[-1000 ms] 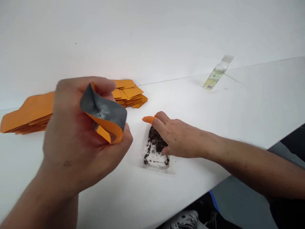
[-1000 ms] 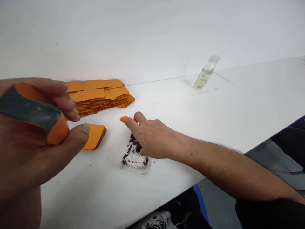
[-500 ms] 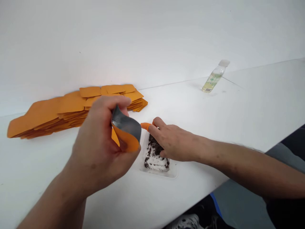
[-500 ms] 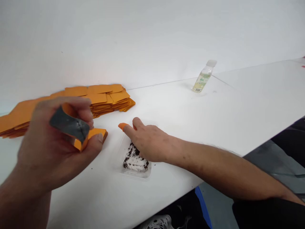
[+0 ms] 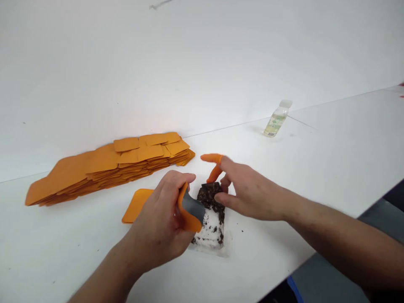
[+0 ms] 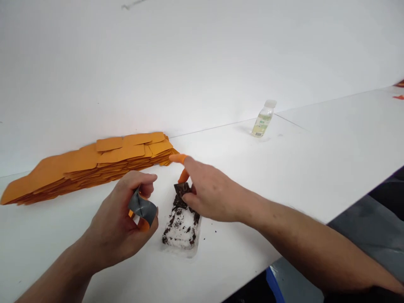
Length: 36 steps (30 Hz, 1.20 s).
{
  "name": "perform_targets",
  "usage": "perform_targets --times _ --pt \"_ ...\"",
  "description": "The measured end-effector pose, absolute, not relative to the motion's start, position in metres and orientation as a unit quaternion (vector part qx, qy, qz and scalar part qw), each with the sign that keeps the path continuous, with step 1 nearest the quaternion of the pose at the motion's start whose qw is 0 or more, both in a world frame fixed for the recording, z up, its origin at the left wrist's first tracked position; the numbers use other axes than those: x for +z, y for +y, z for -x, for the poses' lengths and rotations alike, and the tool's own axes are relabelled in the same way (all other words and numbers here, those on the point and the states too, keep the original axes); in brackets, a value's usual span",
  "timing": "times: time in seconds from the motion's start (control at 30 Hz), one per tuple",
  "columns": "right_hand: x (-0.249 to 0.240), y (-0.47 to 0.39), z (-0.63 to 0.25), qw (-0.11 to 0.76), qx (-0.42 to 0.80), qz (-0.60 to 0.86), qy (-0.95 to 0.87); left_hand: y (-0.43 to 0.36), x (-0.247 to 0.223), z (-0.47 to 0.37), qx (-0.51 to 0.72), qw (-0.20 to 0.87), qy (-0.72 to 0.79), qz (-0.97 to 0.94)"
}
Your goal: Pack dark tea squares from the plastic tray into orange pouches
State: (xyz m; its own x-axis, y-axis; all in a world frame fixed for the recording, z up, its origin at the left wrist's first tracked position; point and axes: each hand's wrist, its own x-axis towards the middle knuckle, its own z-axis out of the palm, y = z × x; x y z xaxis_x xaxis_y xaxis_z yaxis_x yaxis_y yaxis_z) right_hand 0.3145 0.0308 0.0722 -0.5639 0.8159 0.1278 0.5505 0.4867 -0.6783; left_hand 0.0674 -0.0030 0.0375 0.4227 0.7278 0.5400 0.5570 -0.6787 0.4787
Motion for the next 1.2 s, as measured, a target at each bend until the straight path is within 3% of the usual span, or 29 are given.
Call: perform_targets --times 0.1,0.3,0.53,0.8,0.9,1.2 --pt "0.061 0.028 -0.309 0.201 0.276 0.406 -0.848 -0.001 0.038 -0.067 0.37 0.086 0.38 -0.843" --pt "0.065 0.028 -0.312 0.238 0.225 0.379 -0.865 0.001 0.033 -0.065 0.355 0.081 0.352 -0.862" --pt "0.098 0.004 -0.322 0.452 0.388 0.397 -0.698 0.003 0.029 -0.065 0.343 0.114 0.374 -0.854" --pt "0.1 0.01 -0.318 0.351 0.487 0.391 -0.698 0.001 0.032 -0.067 0.315 0.167 0.36 -0.862" --pt "0.098 0.015 -0.318 0.342 0.458 0.404 -0.714 0.0 0.034 -0.067 0.304 0.173 0.365 -0.863" --pt "0.084 -0.003 -0.303 0.427 0.198 0.458 -0.754 -0.006 0.032 -0.076 0.259 0.127 0.407 -0.867"
